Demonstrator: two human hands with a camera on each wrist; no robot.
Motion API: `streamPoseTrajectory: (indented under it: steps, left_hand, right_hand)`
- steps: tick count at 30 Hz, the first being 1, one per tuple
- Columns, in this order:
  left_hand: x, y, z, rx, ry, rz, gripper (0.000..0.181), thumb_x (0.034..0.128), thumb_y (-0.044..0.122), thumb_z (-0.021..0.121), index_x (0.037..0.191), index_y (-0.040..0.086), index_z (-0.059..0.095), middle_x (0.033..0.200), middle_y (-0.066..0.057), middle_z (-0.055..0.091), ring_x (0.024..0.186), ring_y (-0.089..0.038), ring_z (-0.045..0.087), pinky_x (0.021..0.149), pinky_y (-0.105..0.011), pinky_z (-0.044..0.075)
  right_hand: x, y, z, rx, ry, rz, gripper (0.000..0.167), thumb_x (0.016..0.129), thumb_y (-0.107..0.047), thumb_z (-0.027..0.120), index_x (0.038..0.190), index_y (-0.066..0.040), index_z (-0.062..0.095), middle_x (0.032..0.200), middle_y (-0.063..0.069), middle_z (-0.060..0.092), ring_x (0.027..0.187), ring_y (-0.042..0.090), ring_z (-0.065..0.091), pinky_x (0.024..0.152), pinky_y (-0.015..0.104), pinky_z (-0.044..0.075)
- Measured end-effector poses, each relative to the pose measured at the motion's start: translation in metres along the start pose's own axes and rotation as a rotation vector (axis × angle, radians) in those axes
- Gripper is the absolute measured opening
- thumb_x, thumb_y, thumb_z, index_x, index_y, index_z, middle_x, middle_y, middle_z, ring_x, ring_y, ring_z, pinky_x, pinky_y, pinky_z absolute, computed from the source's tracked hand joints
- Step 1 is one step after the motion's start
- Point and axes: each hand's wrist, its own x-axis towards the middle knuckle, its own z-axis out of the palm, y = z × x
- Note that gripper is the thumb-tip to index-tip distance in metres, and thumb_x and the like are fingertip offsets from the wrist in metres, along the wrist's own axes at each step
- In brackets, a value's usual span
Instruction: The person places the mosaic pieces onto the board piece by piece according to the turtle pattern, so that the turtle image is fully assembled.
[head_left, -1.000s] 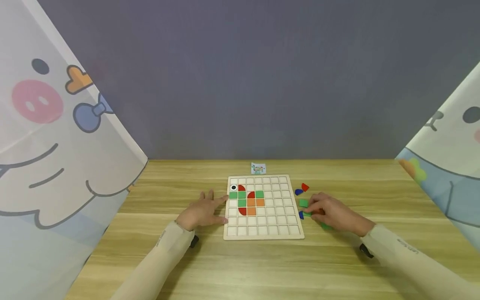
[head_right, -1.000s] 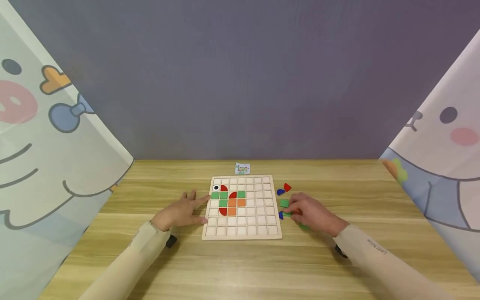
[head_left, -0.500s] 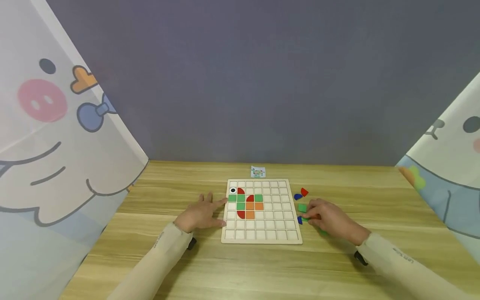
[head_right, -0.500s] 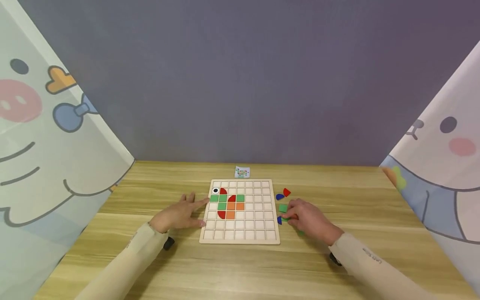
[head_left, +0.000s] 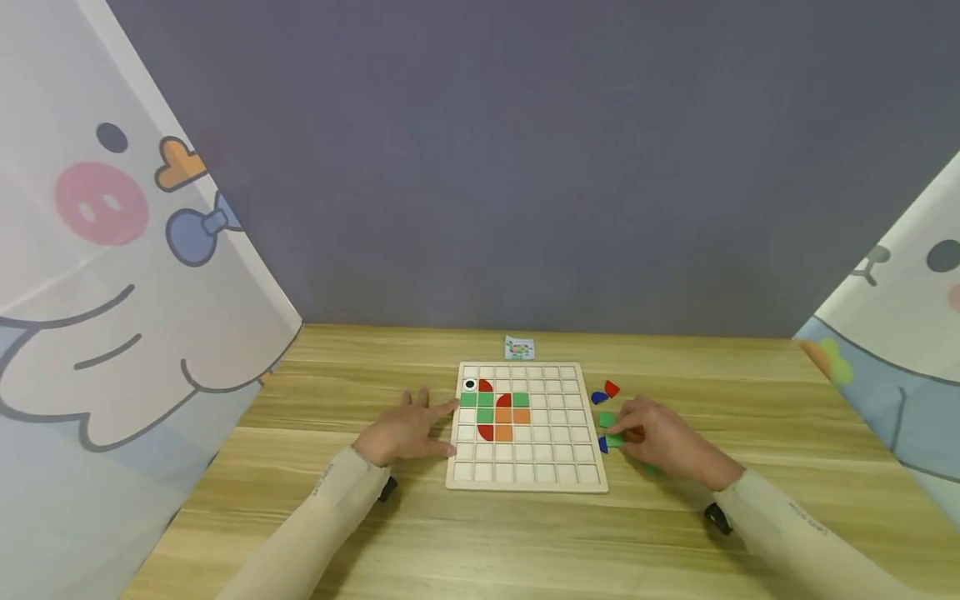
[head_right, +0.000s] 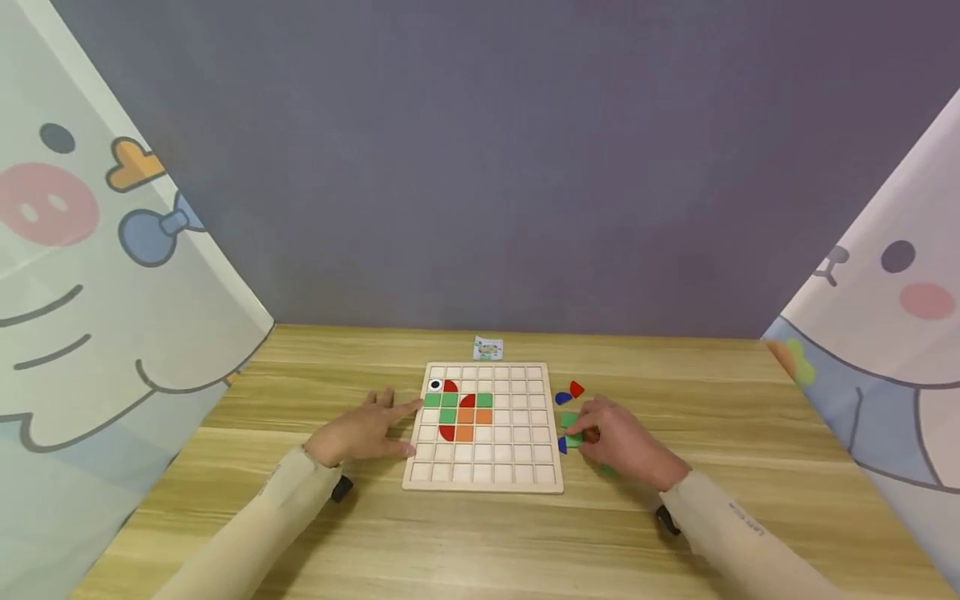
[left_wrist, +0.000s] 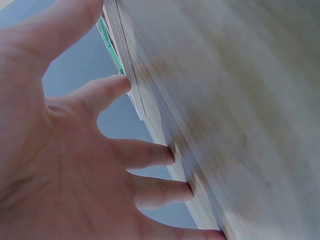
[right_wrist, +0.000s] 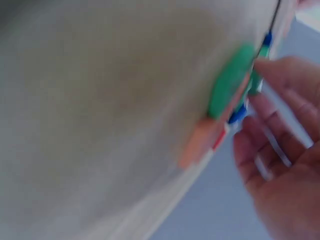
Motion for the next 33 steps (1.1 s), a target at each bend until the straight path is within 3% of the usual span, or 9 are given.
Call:
streamPoseTrajectory:
  steps: [4,6,11,13,15,20,28,33]
  left_hand:
    - [0.001,0.001,0.0,0.004,-0.01,-0.008,0.078,0.0823,0.051,0.067,0.149,0.031,0.031,0.15,-0.032,0.012,0.132,-0.056,0.011,0.086,-0.076,0.026]
    - [0.001,0.002,0.0,0.008,-0.014,-0.012,0.078,0.0824,0.051,0.067,0.149,0.031,0.031,0.15,-0.031,0.012,0.132,-0.056,0.011,0.087,-0.077,0.025]
    - [0.002,0.003,-0.001,0.025,-0.012,-0.015,0.079,0.0821,0.052,0.067,0.149,0.032,0.03,0.15,-0.031,0.013,0.132,-0.056,0.012,0.087,-0.077,0.025]
    - [0.002,0.003,-0.001,0.032,-0.008,-0.011,0.079,0.0819,0.053,0.067,0.149,0.032,0.031,0.149,-0.032,0.014,0.132,-0.056,0.013,0.087,-0.076,0.025]
    - [0.003,0.003,0.0,0.033,-0.007,-0.01,0.079,0.0819,0.053,0.067,0.149,0.032,0.03,0.149,-0.032,0.014,0.132,-0.056,0.013,0.088,-0.076,0.025]
    - [0.004,0.004,-0.001,0.021,-0.005,-0.006,0.078,0.0824,0.051,0.067,0.149,0.03,0.031,0.149,-0.033,0.014,0.131,-0.057,0.013,0.087,-0.077,0.025]
    - [0.004,0.002,-0.002,0.012,-0.005,-0.017,0.078,0.0823,0.051,0.068,0.149,0.031,0.031,0.149,-0.032,0.014,0.132,-0.056,0.011,0.087,-0.078,0.023]
    - [0.003,0.0,-0.001,0.006,-0.012,-0.02,0.079,0.0821,0.05,0.068,0.149,0.031,0.031,0.15,-0.032,0.013,0.132,-0.056,0.011,0.087,-0.078,0.022]
  right_hand:
    - [0.005,0.003,-0.005,0.069,0.031,-0.005,0.022,0.076,-0.003,0.078,0.094,-0.014,0.076,0.097,-0.006,0.061,0.081,0.016,0.053,0.062,0.025,0.05]
    - [0.011,-0.002,-0.005,0.049,0.043,-0.047,0.021,0.075,-0.005,0.079,0.093,-0.015,0.076,0.098,-0.007,0.062,0.087,0.019,0.056,0.07,0.03,0.053]
    - [0.038,-0.032,0.01,0.03,0.025,-0.139,0.02,0.076,-0.007,0.079,0.095,-0.015,0.077,0.095,-0.01,0.061,0.089,0.019,0.055,0.074,0.034,0.051]
    - [0.05,-0.044,0.018,0.04,-0.009,-0.163,0.019,0.077,-0.007,0.078,0.095,-0.013,0.077,0.093,-0.01,0.06,0.084,0.014,0.052,0.068,0.03,0.05]
    - [0.062,-0.053,0.026,0.032,-0.044,-0.184,0.017,0.077,-0.008,0.079,0.094,-0.012,0.077,0.091,-0.01,0.061,0.084,0.011,0.051,0.069,0.028,0.049]
    - [0.081,-0.064,0.039,0.007,-0.121,-0.154,0.014,0.078,-0.01,0.078,0.092,-0.012,0.077,0.088,-0.01,0.06,0.083,0.011,0.05,0.073,0.029,0.047]
    - [0.092,-0.067,0.048,0.01,-0.156,-0.093,0.011,0.08,-0.011,0.076,0.09,-0.014,0.077,0.086,-0.01,0.057,0.08,0.009,0.045,0.067,0.026,0.045]
    - [0.091,-0.071,0.053,-0.01,-0.148,-0.145,0.01,0.08,-0.006,0.075,0.089,-0.011,0.077,0.086,-0.007,0.054,0.079,0.01,0.041,0.067,0.023,0.045]
